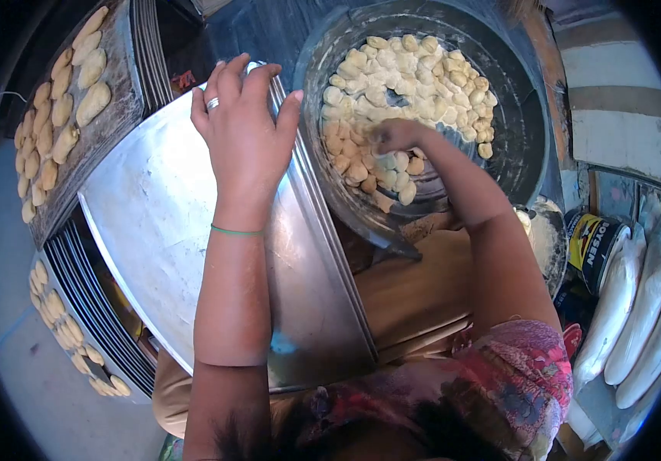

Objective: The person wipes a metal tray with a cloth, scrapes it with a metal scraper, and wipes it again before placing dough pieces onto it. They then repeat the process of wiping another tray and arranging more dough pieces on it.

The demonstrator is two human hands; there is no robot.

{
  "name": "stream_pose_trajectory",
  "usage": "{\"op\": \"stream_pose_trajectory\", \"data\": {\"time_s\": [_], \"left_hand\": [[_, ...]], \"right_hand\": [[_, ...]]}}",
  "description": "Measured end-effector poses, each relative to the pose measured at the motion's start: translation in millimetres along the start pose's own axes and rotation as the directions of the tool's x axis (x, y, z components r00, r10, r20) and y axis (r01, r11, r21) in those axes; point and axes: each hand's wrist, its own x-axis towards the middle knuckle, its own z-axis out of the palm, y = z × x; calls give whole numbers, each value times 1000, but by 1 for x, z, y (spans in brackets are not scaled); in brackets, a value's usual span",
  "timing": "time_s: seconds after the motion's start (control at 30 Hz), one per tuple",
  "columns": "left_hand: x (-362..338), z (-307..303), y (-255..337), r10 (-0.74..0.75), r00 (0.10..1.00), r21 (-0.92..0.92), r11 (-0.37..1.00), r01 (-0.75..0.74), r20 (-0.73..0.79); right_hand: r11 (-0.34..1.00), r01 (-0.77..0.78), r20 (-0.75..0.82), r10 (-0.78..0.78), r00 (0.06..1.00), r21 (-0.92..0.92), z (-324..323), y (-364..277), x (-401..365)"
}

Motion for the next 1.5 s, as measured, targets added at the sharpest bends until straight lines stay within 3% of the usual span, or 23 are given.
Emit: {"op": "stream_pose_trajectory", "data": {"time_s": [0.07,0.1,0.13,0.17,0.23,0.27,0.3,0.37,0.47,0.53,0.6,0.67,0.7,0.8,0.83,0.93,1.03,1.13,1.37,1.47,1.5], "left_hand": [[0,0,0,-1,1000,13,1000,1,-2],[-1,1,0,0,1000,15,1000,0,0],[-2,1,0,4,1000,17,1000,-4,0],[0,1,0,10,1000,18,1000,-10,-3],[0,1,0,7,1000,21,1000,-7,7],[0,1,1,3,1000,23,1000,-4,11],[0,0,1,0,1000,36,999,-1,15],[1,0,0,-7,999,15,1000,7,32],[1,0,1,-2,999,36,999,1,35],[1,0,1,-1,999,59,998,-1,33],[1,1,1,-5,999,66,998,2,33],[1,2,1,0,1000,47,999,-1,21],[1,2,0,0,1000,39,999,-1,15],[1,1,1,-7,1000,25,1000,7,13],[0,2,1,-8,1000,32,999,7,17],[3,1,1,-8,1000,25,1000,8,17],[1,0,3,-22,999,-23,999,23,39],[2,0,0,-21,1000,-9,1000,21,21],[2,2,1,-38,999,-7,999,38,10],[0,3,-2,-34,999,-2,999,34,8],[1,3,-3,-31,1000,-2,1000,31,4]], "right_hand": [[930,-259,145,227,963,261,-31,24,-3],[895,-255,-87,306,948,366,-32,44,2],[857,-223,-307,392,867,464,-34,50,1],[823,-329,-363,515,777,463,-29,52,4],[863,-420,-556,503,662,280,19,49,48],[806,-565,-385,584,714,177,34,39,79],[784,-585,-366,617,697,207,37,5,85],[854,-438,-354,516,780,280,31,-50,62],[982,-191,-138,189,972,4,30,-38,34],[991,-136,319,126,939,9,8,-25,15],[967,-162,471,237,850,-195,5,10,4],[900,-435,84,437,896,-32,9,24,-22],[844,-529,-102,536,838,86,12,23,-30],[759,-596,-367,650,666,262,78,18,-11],[737,-639,-294,674,677,220,88,0,-8],[830,-496,-170,543,822,255,96,-39,-23],[766,-624,-117,642,758,156,94,-73,-56],[796,-581,-296,604,740,171,112,-78,-64],[868,-483,-453,477,753,110,127,-29,-58],[720,-309,-522,675,522,621,137,17,-41],[654,-250,-502,727,468,714,136,24,-42]]}}
